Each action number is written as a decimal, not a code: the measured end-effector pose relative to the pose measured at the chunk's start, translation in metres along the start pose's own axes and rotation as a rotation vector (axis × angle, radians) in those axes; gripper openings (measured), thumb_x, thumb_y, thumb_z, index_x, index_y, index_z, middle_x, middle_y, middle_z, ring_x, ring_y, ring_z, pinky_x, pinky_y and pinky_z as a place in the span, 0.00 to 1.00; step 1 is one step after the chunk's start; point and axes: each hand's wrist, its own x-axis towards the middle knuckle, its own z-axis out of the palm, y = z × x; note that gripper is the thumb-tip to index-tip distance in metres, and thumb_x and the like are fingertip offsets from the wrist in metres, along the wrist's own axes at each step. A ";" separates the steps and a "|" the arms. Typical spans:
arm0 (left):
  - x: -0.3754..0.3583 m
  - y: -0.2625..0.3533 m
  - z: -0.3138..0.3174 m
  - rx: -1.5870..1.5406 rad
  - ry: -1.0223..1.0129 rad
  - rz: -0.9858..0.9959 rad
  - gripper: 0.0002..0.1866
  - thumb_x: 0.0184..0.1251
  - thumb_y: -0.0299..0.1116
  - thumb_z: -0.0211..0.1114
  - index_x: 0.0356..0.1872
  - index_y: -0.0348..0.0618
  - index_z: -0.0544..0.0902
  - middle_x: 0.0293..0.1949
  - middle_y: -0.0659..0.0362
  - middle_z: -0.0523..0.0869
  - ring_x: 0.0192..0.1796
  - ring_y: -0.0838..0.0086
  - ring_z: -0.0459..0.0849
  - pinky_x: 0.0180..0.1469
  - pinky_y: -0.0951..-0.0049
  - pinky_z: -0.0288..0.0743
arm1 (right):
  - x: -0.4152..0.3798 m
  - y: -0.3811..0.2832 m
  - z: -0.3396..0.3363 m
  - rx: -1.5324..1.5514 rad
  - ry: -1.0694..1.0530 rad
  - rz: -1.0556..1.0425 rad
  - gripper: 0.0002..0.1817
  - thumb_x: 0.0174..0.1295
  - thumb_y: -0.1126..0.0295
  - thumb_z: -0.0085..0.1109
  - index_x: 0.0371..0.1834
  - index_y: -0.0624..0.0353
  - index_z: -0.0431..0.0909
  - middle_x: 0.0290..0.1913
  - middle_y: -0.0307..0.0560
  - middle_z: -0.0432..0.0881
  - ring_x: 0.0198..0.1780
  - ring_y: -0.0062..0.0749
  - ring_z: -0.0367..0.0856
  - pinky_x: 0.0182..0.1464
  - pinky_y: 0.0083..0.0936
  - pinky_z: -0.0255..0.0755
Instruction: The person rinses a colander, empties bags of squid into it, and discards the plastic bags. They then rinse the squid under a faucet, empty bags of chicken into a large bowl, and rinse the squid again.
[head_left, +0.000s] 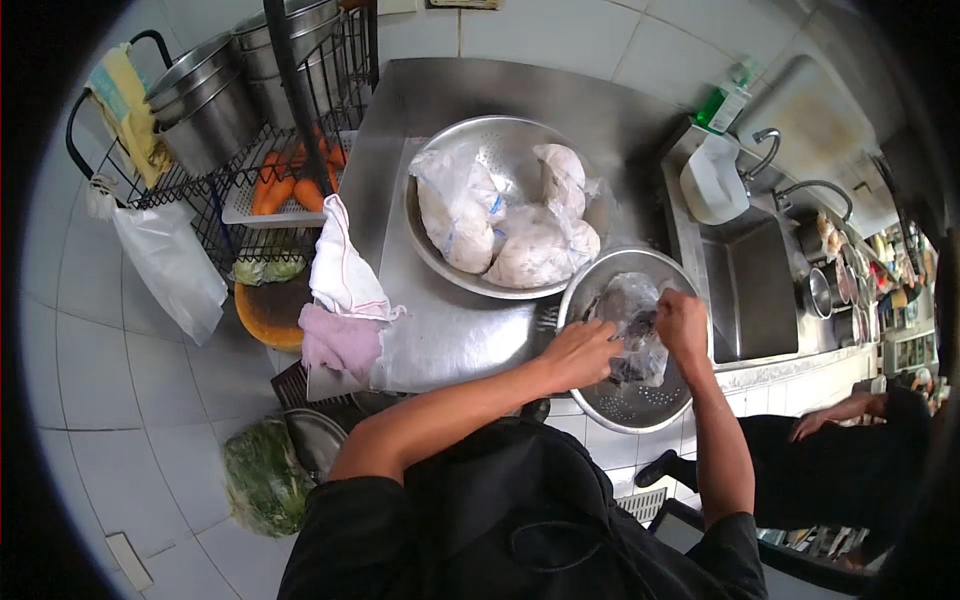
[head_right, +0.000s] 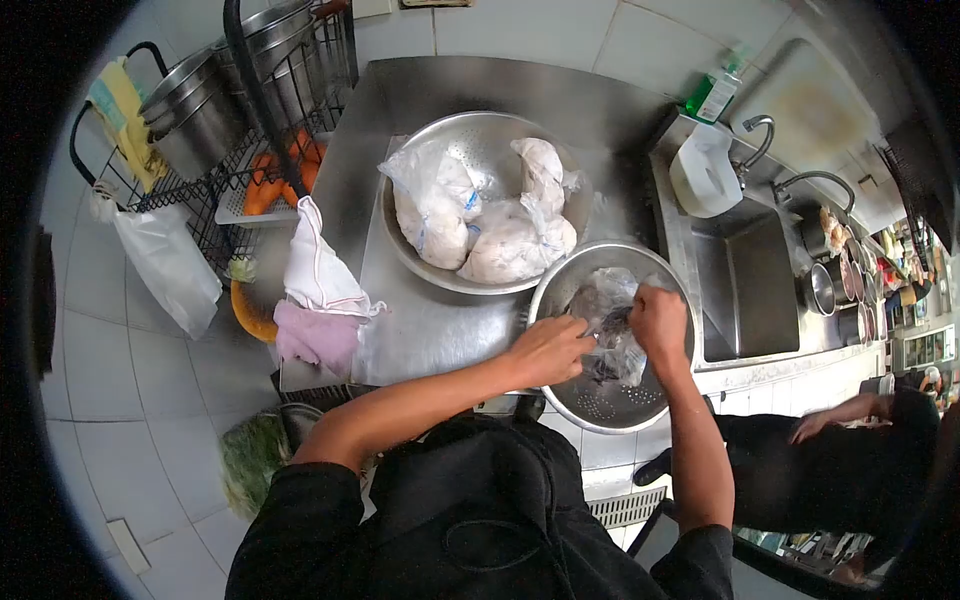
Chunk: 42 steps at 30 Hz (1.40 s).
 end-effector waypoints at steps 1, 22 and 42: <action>-0.002 0.003 -0.001 0.000 -0.008 -0.004 0.05 0.50 0.29 0.64 0.29 0.40 0.81 0.36 0.52 0.77 0.44 0.57 0.79 0.45 0.57 0.74 | 0.000 0.007 -0.002 0.008 0.020 0.022 0.06 0.51 0.74 0.55 0.26 0.62 0.82 0.27 0.63 0.81 0.32 0.61 0.82 0.37 0.48 0.76; -0.008 0.018 -0.040 -0.301 0.118 -0.213 0.33 0.56 0.29 0.67 0.66 0.42 0.71 0.48 0.48 0.74 0.54 0.53 0.74 0.59 0.58 0.69 | -0.028 -0.091 -0.070 0.194 -0.010 0.106 0.08 0.49 0.76 0.59 0.33 0.63 0.83 0.28 0.60 0.83 0.33 0.53 0.84 0.39 0.40 0.78; -0.032 0.007 0.004 0.102 -0.067 -0.133 0.40 0.53 0.48 0.74 0.58 0.23 0.73 0.63 0.41 0.70 0.69 0.50 0.64 0.69 0.55 0.60 | -0.053 -0.025 0.083 0.126 -0.156 0.330 0.15 0.52 0.66 0.64 0.39 0.66 0.81 0.41 0.66 0.84 0.43 0.62 0.82 0.47 0.47 0.75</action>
